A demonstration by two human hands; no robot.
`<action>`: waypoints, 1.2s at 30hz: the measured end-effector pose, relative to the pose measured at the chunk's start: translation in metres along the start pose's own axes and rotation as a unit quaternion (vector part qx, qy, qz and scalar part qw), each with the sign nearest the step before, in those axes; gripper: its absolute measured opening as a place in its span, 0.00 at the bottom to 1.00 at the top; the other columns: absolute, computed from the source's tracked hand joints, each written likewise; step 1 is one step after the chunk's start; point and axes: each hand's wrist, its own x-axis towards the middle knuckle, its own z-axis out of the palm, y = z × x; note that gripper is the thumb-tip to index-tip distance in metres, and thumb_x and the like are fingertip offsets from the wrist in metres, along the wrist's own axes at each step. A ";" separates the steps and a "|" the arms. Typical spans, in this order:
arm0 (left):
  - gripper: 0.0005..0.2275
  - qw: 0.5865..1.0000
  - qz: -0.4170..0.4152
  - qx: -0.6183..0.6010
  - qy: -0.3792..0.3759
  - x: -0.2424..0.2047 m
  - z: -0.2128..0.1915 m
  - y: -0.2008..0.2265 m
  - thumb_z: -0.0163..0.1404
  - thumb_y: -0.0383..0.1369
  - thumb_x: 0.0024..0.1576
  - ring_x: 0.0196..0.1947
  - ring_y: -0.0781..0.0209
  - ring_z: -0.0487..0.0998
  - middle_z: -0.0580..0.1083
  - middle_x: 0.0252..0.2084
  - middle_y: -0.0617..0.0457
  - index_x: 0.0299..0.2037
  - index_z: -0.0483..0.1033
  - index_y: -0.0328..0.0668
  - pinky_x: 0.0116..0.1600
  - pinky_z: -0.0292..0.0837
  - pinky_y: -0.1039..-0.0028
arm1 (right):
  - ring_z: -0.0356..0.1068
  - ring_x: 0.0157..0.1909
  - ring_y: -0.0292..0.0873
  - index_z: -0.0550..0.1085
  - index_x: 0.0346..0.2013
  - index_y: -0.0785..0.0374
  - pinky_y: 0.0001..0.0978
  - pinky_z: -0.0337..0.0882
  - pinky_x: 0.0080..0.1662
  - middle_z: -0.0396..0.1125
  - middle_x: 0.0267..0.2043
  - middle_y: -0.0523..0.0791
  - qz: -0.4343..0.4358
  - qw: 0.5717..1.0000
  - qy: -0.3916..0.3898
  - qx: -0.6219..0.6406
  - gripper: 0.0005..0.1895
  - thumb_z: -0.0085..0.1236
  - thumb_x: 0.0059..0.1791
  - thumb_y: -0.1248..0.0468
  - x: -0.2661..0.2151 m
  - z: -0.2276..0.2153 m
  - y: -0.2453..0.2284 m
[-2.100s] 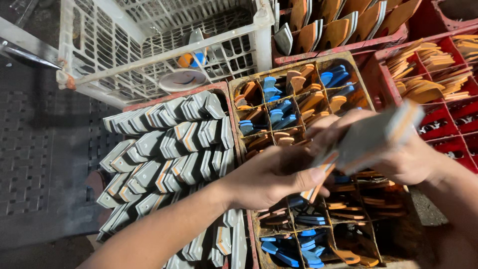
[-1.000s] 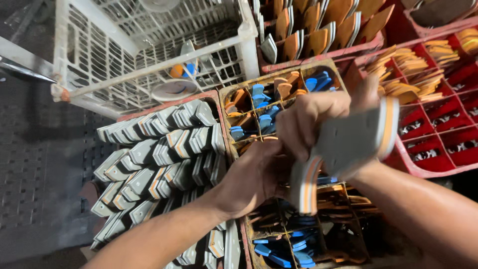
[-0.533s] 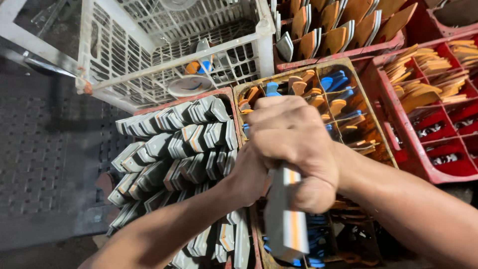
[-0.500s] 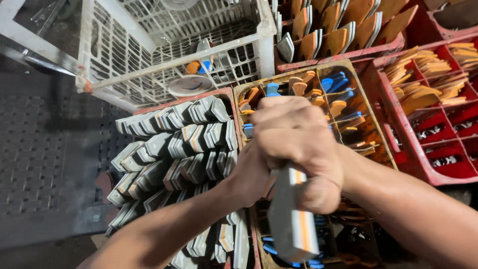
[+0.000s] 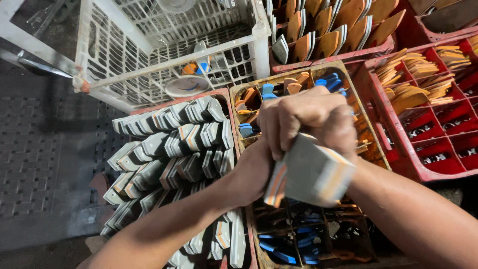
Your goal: The person repeatedly picks a gray climbing hold and a colored plastic insert, presses them together, and places the assembled unit into a compartmentalized crate. The process continues with multiple units of different colors.
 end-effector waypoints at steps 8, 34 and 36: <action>0.07 0.979 0.131 0.154 0.037 -0.003 0.003 -0.002 0.43 0.30 0.63 0.22 0.65 0.72 0.71 0.30 0.51 0.48 0.69 0.38 0.24 0.68 0.74 | 0.59 0.16 0.43 0.59 0.25 0.65 0.31 0.62 0.23 0.61 0.19 0.50 0.026 0.995 0.097 -0.027 0.44 0.22 0.56 0.26 -0.007 0.006 0.015; 0.09 0.677 0.108 0.674 -0.274 -0.028 0.085 0.013 0.50 0.38 0.56 0.33 0.39 0.80 0.78 0.31 0.41 0.35 0.77 0.40 0.40 0.74 0.51 | 0.78 0.52 0.43 0.72 0.58 0.66 0.42 0.77 0.52 0.76 0.50 0.49 0.264 0.928 0.093 -0.245 0.24 0.61 0.47 0.63 -0.110 -0.106 -0.085; 0.05 0.604 0.174 0.727 -0.276 -0.025 0.090 -0.003 0.49 0.32 0.54 0.32 0.42 0.80 0.76 0.32 0.43 0.35 0.75 0.40 0.34 0.75 0.54 | 0.77 0.51 0.43 0.71 0.58 0.66 0.40 0.80 0.54 0.74 0.49 0.50 0.233 0.928 0.144 -0.252 0.23 0.60 0.48 0.63 -0.112 -0.116 -0.091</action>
